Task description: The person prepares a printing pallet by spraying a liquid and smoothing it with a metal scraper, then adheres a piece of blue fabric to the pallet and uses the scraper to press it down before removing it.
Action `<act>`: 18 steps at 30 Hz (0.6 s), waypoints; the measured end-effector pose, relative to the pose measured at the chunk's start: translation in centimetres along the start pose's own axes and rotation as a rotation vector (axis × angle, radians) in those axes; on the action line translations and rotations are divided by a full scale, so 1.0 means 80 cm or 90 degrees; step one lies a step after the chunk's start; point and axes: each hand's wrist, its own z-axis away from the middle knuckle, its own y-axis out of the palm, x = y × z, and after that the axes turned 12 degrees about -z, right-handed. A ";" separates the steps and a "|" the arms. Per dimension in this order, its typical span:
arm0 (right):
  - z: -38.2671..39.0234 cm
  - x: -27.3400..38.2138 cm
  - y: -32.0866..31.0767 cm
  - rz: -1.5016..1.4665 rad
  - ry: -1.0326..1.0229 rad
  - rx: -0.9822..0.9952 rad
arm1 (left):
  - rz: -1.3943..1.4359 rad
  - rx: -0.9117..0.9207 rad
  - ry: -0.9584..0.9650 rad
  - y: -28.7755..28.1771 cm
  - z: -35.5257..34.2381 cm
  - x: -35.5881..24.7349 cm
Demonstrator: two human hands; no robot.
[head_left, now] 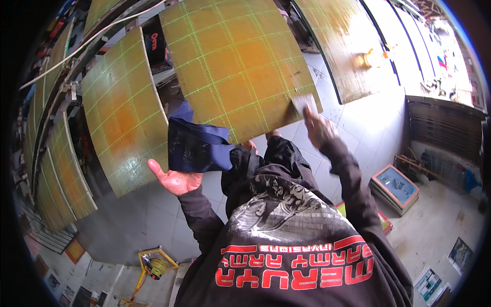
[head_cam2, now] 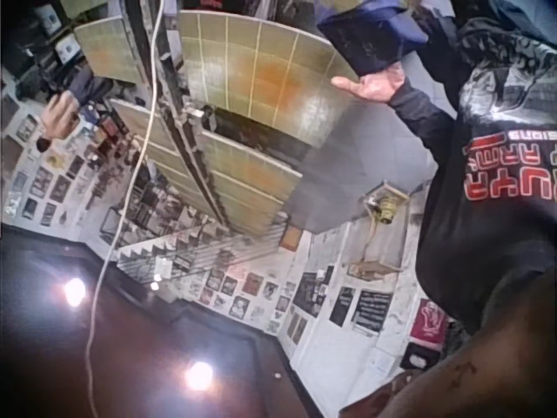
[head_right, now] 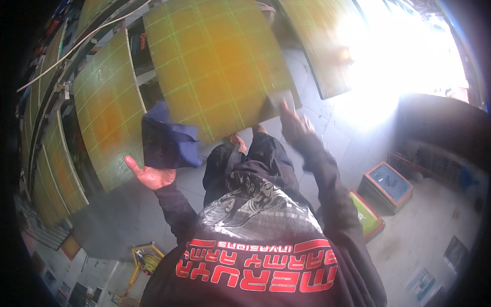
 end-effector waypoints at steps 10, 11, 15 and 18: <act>0.003 0.022 -0.072 -0.166 -0.031 -0.055 | -0.026 0.069 0.007 0.006 0.005 -0.017; 0.021 0.037 -0.075 -0.145 0.063 0.013 | -0.039 0.056 0.023 0.004 0.008 -0.020; 0.081 0.018 -0.036 -0.020 0.011 -0.036 | -0.016 -0.001 0.058 -0.003 0.014 -0.020; 0.099 0.023 -0.023 -0.008 0.044 -0.069 | 0.007 -0.010 0.056 0.002 0.008 -0.019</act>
